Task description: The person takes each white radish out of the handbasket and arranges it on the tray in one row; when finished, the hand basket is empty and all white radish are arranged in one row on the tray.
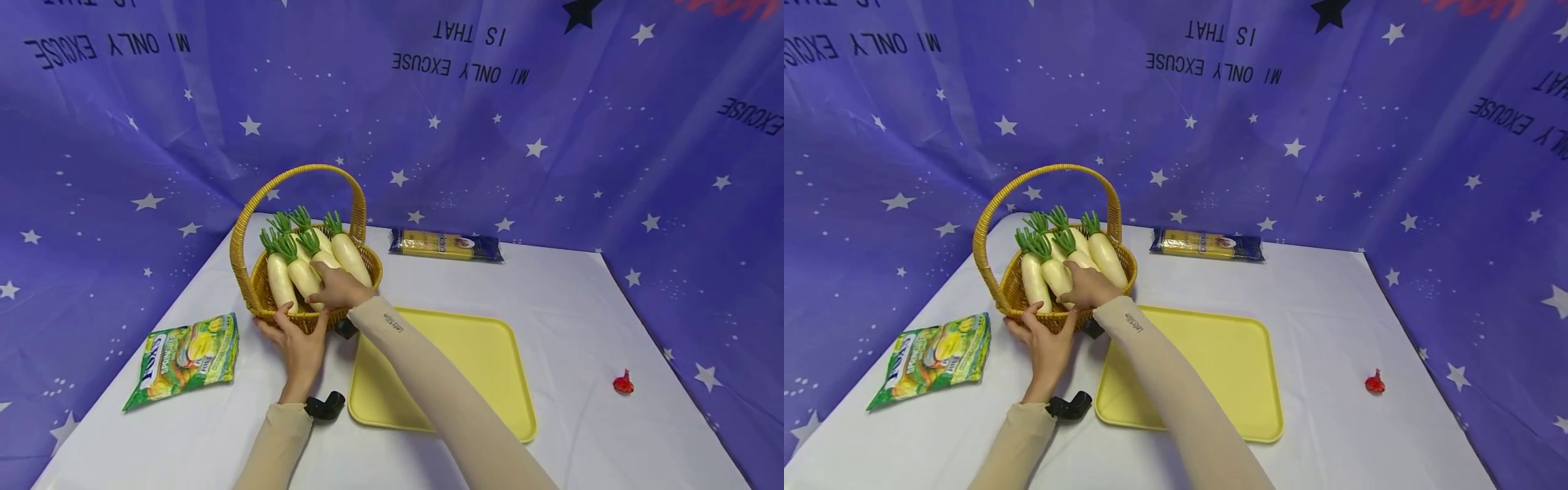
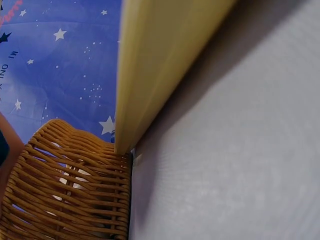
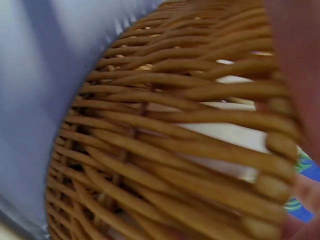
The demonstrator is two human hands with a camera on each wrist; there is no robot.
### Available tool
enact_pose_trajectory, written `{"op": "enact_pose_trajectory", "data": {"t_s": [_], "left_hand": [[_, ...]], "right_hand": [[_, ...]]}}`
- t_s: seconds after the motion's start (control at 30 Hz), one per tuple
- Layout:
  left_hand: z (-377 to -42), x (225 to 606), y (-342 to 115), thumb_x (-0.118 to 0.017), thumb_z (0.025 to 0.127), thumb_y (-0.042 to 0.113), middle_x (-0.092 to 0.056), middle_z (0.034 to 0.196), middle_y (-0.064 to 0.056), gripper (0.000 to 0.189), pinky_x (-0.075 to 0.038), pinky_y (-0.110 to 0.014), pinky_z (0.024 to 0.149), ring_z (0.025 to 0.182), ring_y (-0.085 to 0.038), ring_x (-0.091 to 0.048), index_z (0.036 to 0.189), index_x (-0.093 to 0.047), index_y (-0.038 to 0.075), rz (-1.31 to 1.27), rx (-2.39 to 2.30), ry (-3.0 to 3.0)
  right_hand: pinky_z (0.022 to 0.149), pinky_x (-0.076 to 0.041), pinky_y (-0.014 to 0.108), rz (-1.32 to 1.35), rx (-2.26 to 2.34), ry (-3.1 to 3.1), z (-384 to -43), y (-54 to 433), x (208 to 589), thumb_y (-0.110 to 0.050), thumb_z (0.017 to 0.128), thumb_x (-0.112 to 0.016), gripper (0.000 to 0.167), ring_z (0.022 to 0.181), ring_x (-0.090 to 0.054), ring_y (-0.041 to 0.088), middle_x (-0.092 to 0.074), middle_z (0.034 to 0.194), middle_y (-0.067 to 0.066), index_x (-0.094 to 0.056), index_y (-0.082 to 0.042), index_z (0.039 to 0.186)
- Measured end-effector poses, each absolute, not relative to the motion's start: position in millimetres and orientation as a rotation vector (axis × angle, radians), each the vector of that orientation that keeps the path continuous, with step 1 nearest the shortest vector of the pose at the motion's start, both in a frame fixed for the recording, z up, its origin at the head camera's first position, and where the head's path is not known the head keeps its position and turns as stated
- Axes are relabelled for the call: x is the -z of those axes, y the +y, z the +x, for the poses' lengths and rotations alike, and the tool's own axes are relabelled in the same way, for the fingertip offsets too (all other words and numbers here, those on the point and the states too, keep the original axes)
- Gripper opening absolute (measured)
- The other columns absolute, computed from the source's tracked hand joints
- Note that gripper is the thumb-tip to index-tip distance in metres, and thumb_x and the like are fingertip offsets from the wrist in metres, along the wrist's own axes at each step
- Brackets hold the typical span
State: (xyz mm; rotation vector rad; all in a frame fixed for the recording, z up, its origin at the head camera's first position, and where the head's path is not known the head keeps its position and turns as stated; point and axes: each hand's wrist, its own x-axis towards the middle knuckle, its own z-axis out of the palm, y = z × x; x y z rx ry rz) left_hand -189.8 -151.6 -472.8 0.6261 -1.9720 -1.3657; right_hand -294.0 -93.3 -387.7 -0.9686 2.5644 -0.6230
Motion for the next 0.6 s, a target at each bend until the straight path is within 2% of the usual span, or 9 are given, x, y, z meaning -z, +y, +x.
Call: {"op": "enact_pose_trajectory", "data": {"t_s": [0.1,0.3,0.37,0.5,0.6], "left_hand": [[-190.0,473.8,-151.6,-0.071,0.074,0.042,0.017,0.143,-0.03,0.065,-0.009,-0.055,0.109,0.137,-0.036,0.015,0.12,-0.036,0.011,0.63,1.361,-1.967],[-191.8,474.1,-151.0,-0.069,0.073,0.049,0.019,0.144,-0.028,0.069,-0.009,-0.055,0.109,0.137,-0.035,0.017,0.12,-0.035,0.012,0.612,1.383,-1.968],[-191.8,474.0,-150.8,-0.069,0.073,0.05,0.02,0.144,-0.027,0.07,-0.009,-0.055,0.109,0.137,-0.034,0.018,0.121,-0.035,0.012,0.613,1.392,-1.969],[-190.9,474.0,-150.8,-0.069,0.072,0.05,0.02,0.144,-0.027,0.069,-0.009,-0.055,0.109,0.137,-0.033,0.018,0.12,-0.035,0.013,0.632,1.407,-1.958],[-190.8,474.0,-151.0,-0.07,0.072,0.051,0.02,0.145,-0.026,0.07,-0.009,-0.055,0.109,0.137,-0.033,0.018,0.12,-0.035,0.013,0.633,1.414,-1.955]], "right_hand": [[0.075,-0.046,0.022,-0.965,0.569,2.603,-294.8,-96.0,390.7,-0.034,0.081,-0.067,0.08,0.063,-0.061,0.008,-0.065,0.105,0.006,-0.021,-0.018,0.144],[0.08,-0.046,0.027,-0.958,0.536,2.692,-298.9,-96.5,395.5,-0.035,0.076,-0.071,0.08,0.094,-0.062,0.017,-0.063,0.114,0.005,-0.027,-0.021,0.142],[0.076,-0.047,0.026,-0.97,0.538,2.715,-299.9,-95.9,397.8,-0.034,0.076,-0.072,0.079,0.093,-0.061,0.016,-0.065,0.11,0.003,-0.029,-0.022,0.141],[0.068,-0.045,0.023,-0.998,0.622,2.696,-301.1,-94.3,402.9,-0.033,0.075,-0.073,0.079,0.081,-0.059,0.01,-0.066,0.096,0.001,-0.031,-0.023,0.141],[0.067,-0.044,0.021,-1.0,0.695,2.688,-302.6,-93.0,406.8,-0.032,0.074,-0.074,0.078,0.081,-0.059,0.009,-0.066,0.096,0.0,-0.032,-0.025,0.14]]}}
